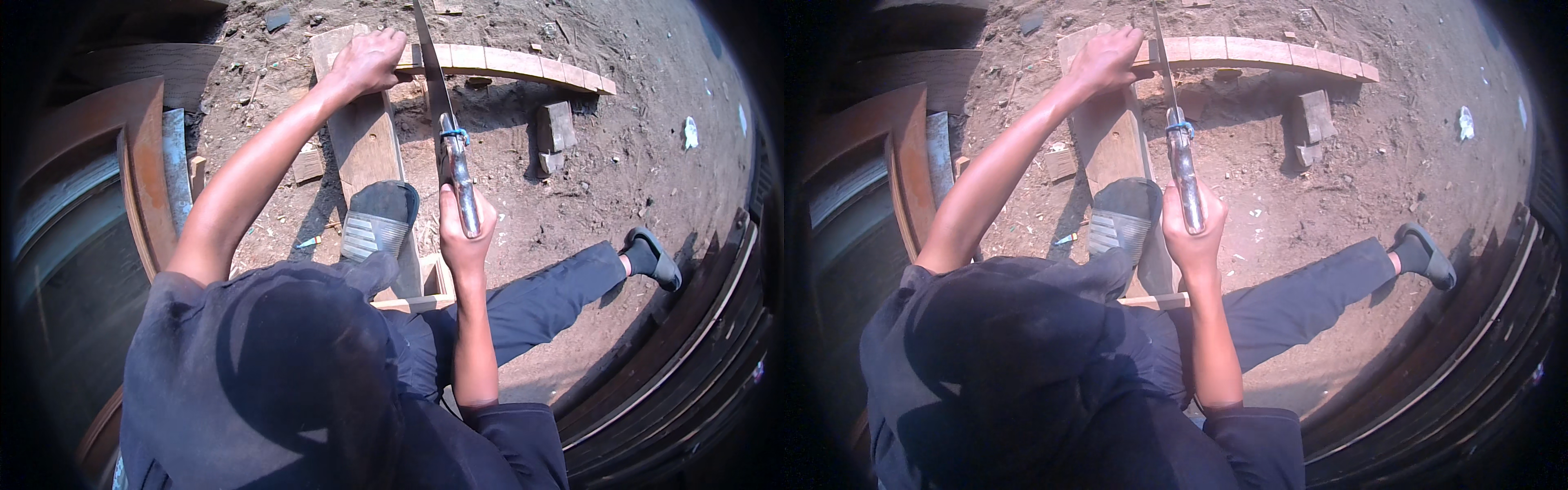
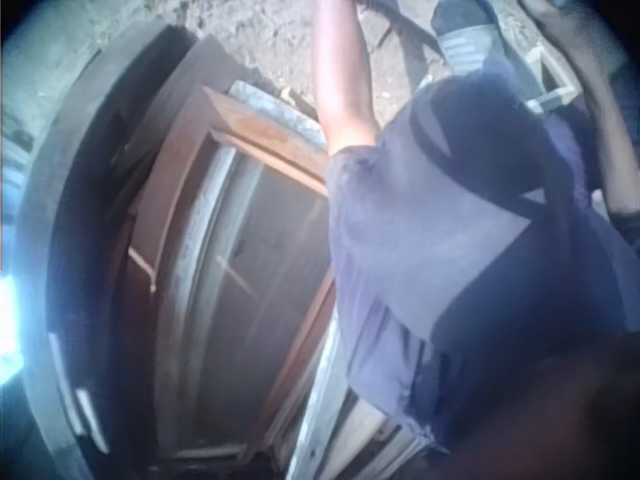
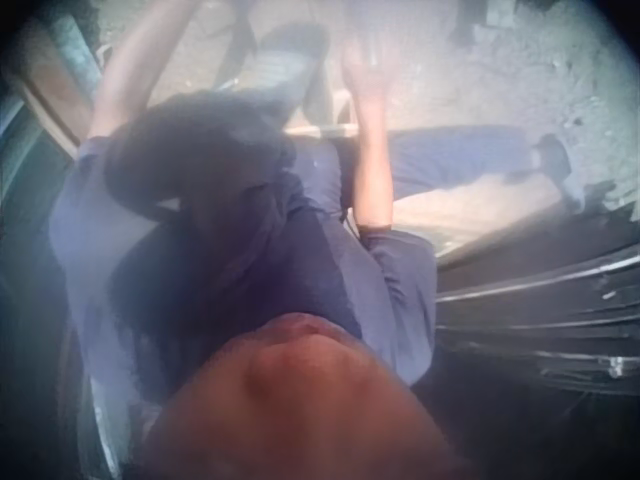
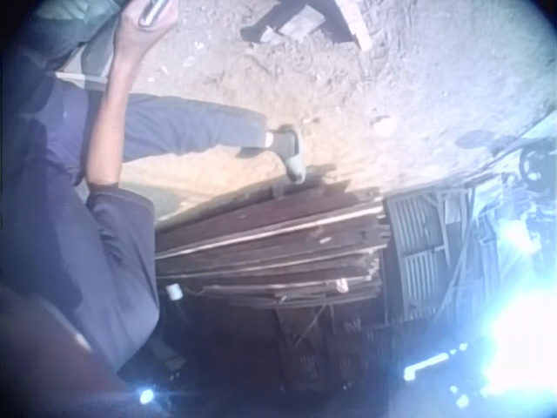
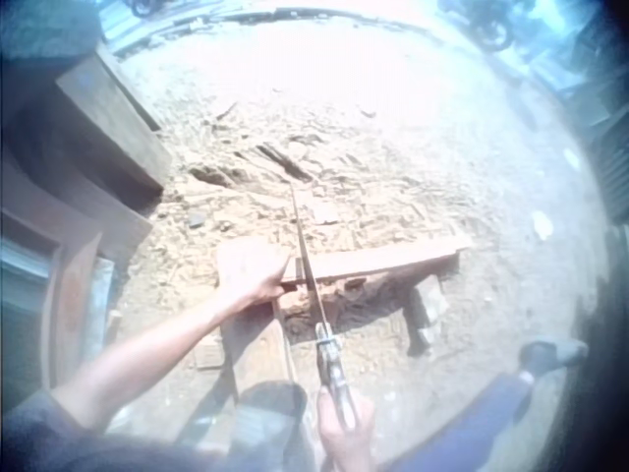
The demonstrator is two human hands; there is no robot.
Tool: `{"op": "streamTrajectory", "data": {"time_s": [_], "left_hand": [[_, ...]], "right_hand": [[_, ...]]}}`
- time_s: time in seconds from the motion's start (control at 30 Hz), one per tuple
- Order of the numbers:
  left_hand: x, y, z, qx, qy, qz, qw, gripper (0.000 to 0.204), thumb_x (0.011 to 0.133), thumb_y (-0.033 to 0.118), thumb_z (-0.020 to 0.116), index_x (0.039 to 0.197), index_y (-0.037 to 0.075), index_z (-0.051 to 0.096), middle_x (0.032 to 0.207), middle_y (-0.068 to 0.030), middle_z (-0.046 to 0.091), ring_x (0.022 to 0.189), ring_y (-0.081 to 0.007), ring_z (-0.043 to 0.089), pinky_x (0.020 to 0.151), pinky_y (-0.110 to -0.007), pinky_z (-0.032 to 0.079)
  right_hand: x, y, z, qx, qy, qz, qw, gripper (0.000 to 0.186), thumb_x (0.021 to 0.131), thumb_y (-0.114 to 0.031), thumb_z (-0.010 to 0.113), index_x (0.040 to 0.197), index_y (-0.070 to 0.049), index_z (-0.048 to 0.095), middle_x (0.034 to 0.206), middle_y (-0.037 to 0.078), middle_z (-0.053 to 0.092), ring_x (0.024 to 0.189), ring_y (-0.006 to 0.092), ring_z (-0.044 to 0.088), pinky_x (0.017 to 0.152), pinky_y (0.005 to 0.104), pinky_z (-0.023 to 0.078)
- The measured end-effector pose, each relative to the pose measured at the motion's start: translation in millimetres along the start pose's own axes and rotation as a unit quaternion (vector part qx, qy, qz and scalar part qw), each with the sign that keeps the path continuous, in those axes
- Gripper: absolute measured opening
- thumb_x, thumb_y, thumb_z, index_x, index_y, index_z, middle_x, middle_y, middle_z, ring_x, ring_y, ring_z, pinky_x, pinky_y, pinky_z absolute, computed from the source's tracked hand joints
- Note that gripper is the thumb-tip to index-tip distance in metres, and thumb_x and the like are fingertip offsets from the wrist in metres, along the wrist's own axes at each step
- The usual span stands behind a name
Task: The person sits on the ground and uses a hand saw to cut a piece of wood placed on a makeshift wooden stand. The person holds the wood steady with one hand and saws with the other.
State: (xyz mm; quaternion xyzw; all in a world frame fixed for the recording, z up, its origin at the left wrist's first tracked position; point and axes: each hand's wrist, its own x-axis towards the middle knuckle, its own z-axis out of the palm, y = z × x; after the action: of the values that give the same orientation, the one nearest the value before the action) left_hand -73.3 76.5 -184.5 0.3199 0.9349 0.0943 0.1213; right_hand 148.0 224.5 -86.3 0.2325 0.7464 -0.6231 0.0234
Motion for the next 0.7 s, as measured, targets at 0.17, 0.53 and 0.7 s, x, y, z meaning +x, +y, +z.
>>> {"op": "streamTrajectory", "data": {"time_s": [0.17, 0.53, 0.7], "left_hand": [[-2.9, -7.2, -1.8, 0.005, -0.005, -0.001, 1.000, 0.035, 0.069, 0.008, 0.070, 0.092, 0.000, 0.045, 0.092, -0.0174, 0.055, 0.089, -0.0360, 0.059, 0.078, -0.044, 0.050], [-2.3, -4.3, -2.2, -0.011, -0.005, -0.007, 1.000, 0.032, 0.069, 0.007, 0.068, 0.091, 0.001, 0.045, 0.092, -0.0174, 0.055, 0.088, -0.0372, 0.059, 0.074, -0.045, 0.050], [-3.3, -5.2, -2.7, 0.001, 0.002, -0.004, 1.000, 0.031, 0.069, 0.007, 0.067, 0.090, 0.001, 0.045, 0.092, -0.0172, 0.056, 0.087, -0.0375, 0.059, 0.074, -0.045, 0.049]], "right_hand": [[-20.2, 0.3, -1.4, -0.011, 0.003, -0.004, 1.000, 0.011, 0.083, -0.001, 0.058, 0.072, 0.002, 0.056, 0.055, 0.006, 0.048, 0.050, 0.0082, 0.045, 0.047, 0.0280, 0.036], [19.7, 3.2, 12.1, 0.030, -0.007, -0.001, 1.000, 0.013, 0.083, -0.002, 0.058, 0.072, 0.002, 0.055, 0.057, 0.006, 0.050, 0.053, 0.0076, 0.046, 0.048, 0.0272, 0.036], [-31.3, 4.9, -7.4, -0.030, -0.006, 0.019, 0.999, 0.007, 0.082, 0.000, 0.058, 0.075, 0.002, 0.059, 0.058, 0.007, 0.055, 0.052, 0.0100, 0.051, 0.049, 0.0280, 0.040]]}}
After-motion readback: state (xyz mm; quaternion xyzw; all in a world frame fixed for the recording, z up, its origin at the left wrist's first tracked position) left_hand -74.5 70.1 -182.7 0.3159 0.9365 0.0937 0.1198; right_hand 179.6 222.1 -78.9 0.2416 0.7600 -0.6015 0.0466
